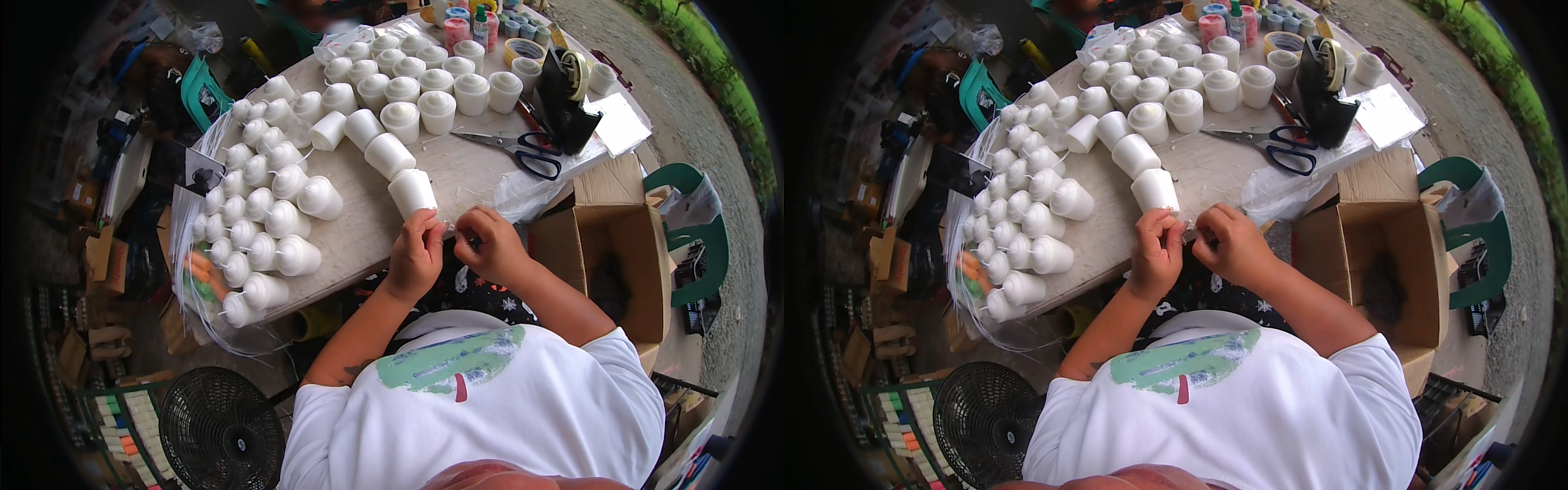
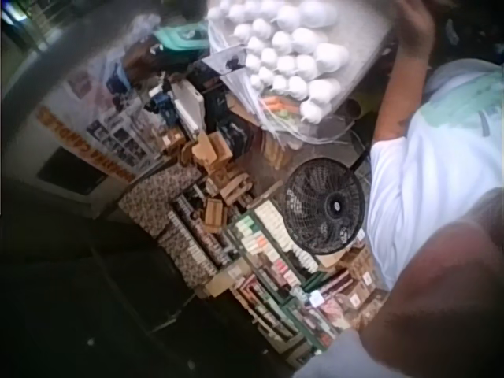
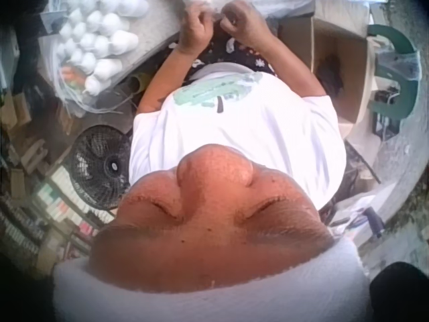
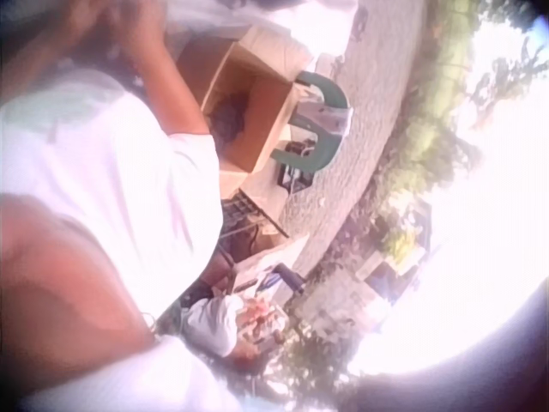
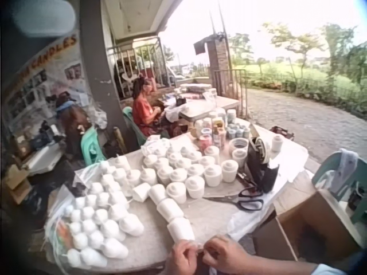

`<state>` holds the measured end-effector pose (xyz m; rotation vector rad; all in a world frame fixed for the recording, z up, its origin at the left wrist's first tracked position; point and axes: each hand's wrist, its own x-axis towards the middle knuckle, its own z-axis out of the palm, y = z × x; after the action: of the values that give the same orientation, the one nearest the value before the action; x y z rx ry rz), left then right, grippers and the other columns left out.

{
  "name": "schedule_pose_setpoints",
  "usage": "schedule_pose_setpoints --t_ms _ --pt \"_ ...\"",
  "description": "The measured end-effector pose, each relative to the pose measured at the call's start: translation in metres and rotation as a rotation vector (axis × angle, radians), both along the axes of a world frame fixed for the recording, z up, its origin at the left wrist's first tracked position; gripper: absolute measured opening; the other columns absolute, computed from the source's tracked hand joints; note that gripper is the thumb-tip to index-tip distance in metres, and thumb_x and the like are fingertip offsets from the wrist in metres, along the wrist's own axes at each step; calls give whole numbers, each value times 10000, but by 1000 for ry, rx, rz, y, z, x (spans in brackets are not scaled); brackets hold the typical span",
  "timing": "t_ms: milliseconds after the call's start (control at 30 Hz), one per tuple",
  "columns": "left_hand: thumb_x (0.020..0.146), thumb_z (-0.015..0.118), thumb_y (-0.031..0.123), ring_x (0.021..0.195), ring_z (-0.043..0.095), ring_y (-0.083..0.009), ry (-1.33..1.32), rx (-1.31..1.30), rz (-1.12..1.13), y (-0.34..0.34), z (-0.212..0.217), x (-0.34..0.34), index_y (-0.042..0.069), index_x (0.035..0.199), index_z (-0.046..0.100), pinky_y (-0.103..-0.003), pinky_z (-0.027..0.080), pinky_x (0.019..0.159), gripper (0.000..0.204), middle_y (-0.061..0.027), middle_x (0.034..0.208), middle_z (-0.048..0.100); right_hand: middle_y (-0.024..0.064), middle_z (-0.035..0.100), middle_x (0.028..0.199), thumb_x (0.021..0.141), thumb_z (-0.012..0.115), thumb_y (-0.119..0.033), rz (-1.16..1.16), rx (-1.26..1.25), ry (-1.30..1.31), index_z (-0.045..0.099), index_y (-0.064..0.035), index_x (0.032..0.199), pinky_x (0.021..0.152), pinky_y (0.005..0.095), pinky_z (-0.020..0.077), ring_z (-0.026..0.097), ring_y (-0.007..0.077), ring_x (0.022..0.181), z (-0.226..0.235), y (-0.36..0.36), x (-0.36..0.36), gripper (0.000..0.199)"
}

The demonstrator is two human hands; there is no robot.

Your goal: The person inserts wicks into white cylindrical candles, ties the wicks, and trims the excess with scissors. The person handles multiple candles one at a time and places finished units on the table.

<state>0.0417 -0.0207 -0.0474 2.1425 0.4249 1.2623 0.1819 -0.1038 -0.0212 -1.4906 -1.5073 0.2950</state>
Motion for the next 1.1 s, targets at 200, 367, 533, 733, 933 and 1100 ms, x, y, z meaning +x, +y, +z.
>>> schedule_pose_setpoints --t_ms 200,367,533,733,933,1100 --pt "887 575 -54 618 577 -194 -14 -51 -31 1 -4 -1 12 1197 385 -304 493 603 369 -92 751 575 138 593 920 746 701 -61 66 -37 140 603 -17 1017 673 338 522 619 294 751 3 -9 6 292" --pt "890 566 -56 638 599 -216 -3 -18 -23 2 -7 -1 12 1195 389 -318 504 617 359 -104 759 587 143 598 971 798 694 -97 140 -41 -28 603 -21 1069 701 356 528 631 315 804 6 -1 3 296" --pt "891 565 -47 702 626 -281 15 14 -39 4 -14 -4 9 1163 424 -358 516 645 311 -150 840 599 125 613 901 826 645 -89 175 -44 -174 624 -27 1002 682 384 522 624 324 784 -1 8 12 188" --pt "880 569 -47 779 611 -331 80 98 -31 4 -1 -6 30 1147 447 -394 511 704 304 -175 919 581 119 596 847 834 614 -90 223 -77 -335 615 -32 926 676 388 512 614 315 767 8 0 17 109" --pt "871 570 -53 811 606 -329 129 -38 -73 3 6 -12 45 1194 453 -405 508 727 358 -162 956 579 124 602 864 852 616 -113 259 -119 -234 630 -34 915 706 389 506 613 319 803 20 -7 21 102" --pt "776 592 -100 1057 562 -323 365 348 -40 20 56 -49 84 1313 441 -416 474 904 587 -134 1264 507 134 630 889 872 628 -123 331 -212 -70 661 -38 948 715 376 502 620 318 829 36 -6 30 119"
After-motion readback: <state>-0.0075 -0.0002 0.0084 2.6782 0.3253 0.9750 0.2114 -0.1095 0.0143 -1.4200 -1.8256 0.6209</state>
